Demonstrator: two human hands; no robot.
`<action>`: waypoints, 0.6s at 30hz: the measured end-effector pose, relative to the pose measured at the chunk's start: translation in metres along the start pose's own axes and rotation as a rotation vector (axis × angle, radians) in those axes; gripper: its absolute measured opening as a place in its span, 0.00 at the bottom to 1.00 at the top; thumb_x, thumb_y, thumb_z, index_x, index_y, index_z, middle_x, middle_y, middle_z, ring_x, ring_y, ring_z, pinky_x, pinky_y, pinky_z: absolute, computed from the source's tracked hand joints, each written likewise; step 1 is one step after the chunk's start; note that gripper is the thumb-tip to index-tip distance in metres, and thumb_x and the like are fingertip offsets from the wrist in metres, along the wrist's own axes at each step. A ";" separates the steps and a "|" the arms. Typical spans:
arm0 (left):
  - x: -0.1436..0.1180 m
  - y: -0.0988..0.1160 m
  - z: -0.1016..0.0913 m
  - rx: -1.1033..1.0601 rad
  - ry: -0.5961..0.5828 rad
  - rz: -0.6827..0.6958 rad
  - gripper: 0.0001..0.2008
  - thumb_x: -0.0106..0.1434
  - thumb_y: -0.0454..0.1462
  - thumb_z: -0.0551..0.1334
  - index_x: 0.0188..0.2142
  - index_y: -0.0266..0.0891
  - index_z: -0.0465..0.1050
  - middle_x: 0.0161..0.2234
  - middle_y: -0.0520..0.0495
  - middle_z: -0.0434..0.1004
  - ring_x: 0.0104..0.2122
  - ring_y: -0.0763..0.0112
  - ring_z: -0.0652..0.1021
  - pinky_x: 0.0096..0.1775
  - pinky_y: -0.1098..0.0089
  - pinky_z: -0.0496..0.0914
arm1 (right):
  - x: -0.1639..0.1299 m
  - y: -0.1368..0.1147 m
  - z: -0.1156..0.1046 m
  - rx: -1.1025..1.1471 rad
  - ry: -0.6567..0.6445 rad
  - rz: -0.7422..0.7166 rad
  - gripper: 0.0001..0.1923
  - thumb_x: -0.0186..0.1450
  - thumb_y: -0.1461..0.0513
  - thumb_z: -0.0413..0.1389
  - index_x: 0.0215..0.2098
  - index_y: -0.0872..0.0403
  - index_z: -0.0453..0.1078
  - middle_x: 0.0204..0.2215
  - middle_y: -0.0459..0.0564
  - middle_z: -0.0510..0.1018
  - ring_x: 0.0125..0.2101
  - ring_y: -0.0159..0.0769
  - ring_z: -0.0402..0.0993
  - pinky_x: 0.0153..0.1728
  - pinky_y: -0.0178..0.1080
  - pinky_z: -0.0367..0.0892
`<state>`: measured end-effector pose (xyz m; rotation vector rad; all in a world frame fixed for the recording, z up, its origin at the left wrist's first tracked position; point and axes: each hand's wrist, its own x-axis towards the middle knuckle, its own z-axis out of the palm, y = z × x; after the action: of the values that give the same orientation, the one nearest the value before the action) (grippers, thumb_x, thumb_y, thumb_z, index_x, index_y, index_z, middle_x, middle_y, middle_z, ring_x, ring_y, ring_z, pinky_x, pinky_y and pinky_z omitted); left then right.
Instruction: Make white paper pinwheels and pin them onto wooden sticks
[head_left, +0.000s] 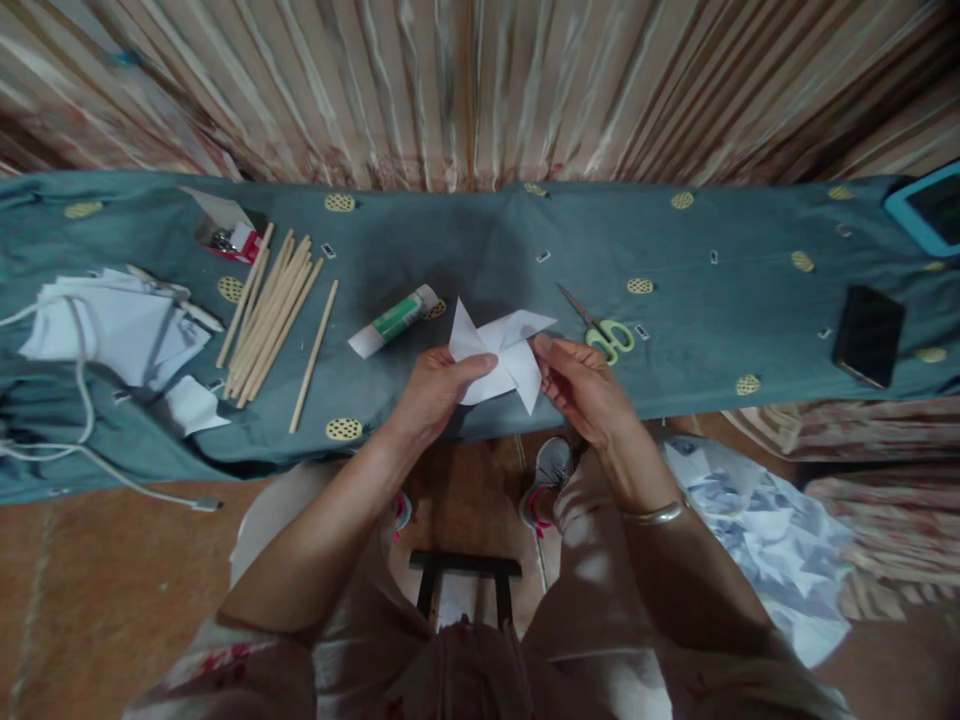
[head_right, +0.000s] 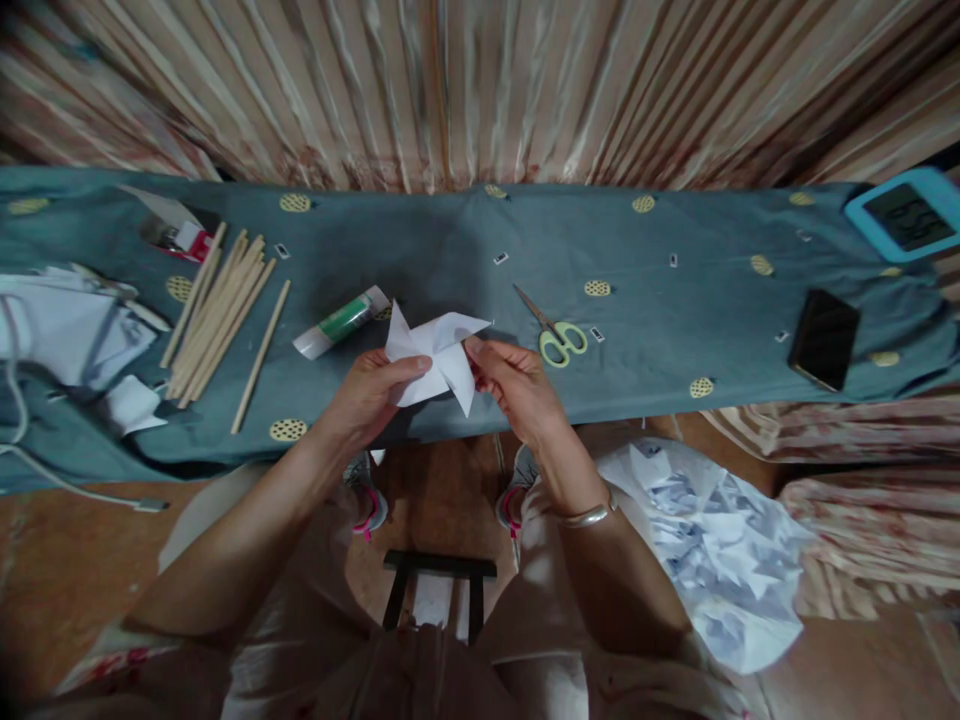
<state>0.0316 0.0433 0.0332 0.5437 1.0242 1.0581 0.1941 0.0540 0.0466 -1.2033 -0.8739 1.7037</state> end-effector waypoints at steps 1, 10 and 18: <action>0.000 0.000 0.000 -0.009 0.009 0.004 0.11 0.40 0.38 0.73 0.23 0.35 0.77 0.23 0.50 0.79 0.24 0.73 0.74 0.31 0.71 0.67 | 0.001 -0.001 -0.001 -0.004 0.016 -0.003 0.18 0.48 0.48 0.69 0.20 0.53 0.74 0.16 0.39 0.70 0.17 0.22 0.60 0.17 0.28 0.56; 0.000 0.001 -0.006 -0.017 0.100 0.047 0.13 0.38 0.40 0.74 0.21 0.34 0.78 0.21 0.50 0.77 0.22 0.75 0.72 0.28 0.73 0.64 | 0.007 0.000 -0.002 -0.015 0.052 -0.027 0.19 0.49 0.46 0.69 0.27 0.52 0.79 0.20 0.42 0.75 0.20 0.23 0.64 0.21 0.28 0.60; -0.002 0.007 -0.007 0.078 0.168 0.149 0.11 0.36 0.38 0.74 0.21 0.35 0.79 0.20 0.51 0.77 0.21 0.76 0.71 0.26 0.74 0.63 | 0.008 0.009 0.019 -0.069 -0.108 -0.078 0.17 0.46 0.51 0.71 0.27 0.51 0.77 0.23 0.42 0.78 0.25 0.30 0.71 0.31 0.34 0.67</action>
<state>0.0218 0.0441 0.0362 0.6094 1.1902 1.2153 0.1718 0.0564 0.0412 -1.1158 -1.0396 1.6997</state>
